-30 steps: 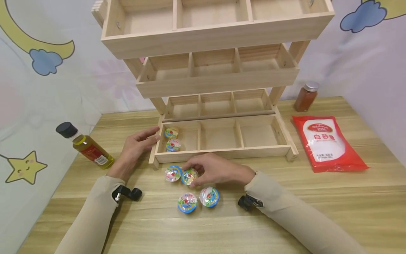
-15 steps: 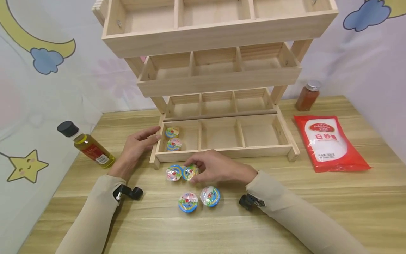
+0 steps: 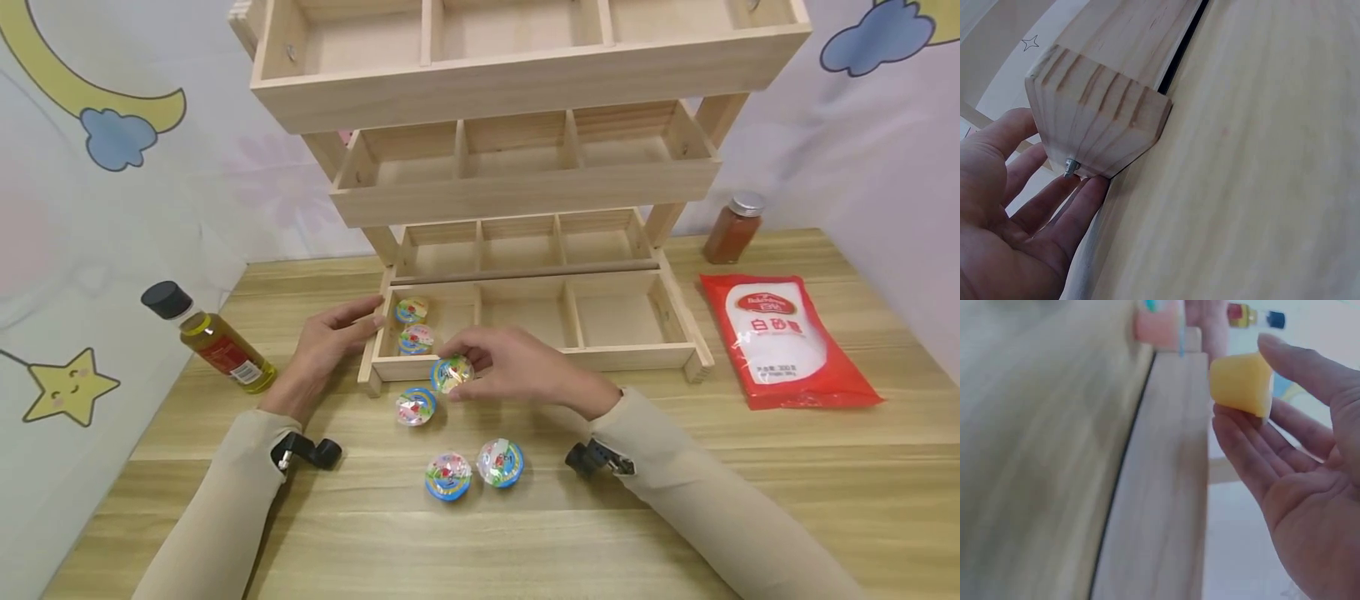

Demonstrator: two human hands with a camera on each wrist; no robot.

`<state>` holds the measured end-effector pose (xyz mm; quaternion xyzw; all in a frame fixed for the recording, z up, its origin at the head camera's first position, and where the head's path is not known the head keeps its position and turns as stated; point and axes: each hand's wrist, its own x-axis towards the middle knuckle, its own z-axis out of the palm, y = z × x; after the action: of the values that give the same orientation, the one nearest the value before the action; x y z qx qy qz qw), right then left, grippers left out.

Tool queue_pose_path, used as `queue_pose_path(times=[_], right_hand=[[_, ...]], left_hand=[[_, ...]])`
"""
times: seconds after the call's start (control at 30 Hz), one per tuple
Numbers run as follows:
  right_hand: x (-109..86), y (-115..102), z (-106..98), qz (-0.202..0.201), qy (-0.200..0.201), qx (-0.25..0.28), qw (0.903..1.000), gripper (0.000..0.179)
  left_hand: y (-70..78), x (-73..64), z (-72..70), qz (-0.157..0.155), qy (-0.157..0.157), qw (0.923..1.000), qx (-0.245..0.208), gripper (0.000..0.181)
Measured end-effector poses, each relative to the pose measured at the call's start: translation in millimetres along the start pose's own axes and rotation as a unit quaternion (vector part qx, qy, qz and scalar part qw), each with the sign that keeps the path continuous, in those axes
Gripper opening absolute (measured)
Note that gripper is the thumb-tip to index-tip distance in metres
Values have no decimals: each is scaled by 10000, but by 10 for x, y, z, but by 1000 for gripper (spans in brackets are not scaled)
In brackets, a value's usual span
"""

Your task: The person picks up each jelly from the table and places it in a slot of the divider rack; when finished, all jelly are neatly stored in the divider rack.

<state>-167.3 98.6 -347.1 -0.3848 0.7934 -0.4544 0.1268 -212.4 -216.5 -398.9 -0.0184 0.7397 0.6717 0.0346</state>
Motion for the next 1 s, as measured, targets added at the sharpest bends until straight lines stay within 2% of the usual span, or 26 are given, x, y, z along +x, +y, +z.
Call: queue_pose_path(times=[0.4, 0.8, 1.0], right_hand=[[116, -83, -249, -146, 567, -458, 9972, 46], [224, 18, -463, 332, 973, -164, 9946, 45], [271, 77, -513, 654, 1098, -269, 9914, 49]], left_hand=[[-19, 4, 5, 7, 8, 10000, 7, 49], [-15, 4, -3, -1, 6, 10000, 37, 49], [-14, 8, -11, 17, 13, 9999, 98, 49]])
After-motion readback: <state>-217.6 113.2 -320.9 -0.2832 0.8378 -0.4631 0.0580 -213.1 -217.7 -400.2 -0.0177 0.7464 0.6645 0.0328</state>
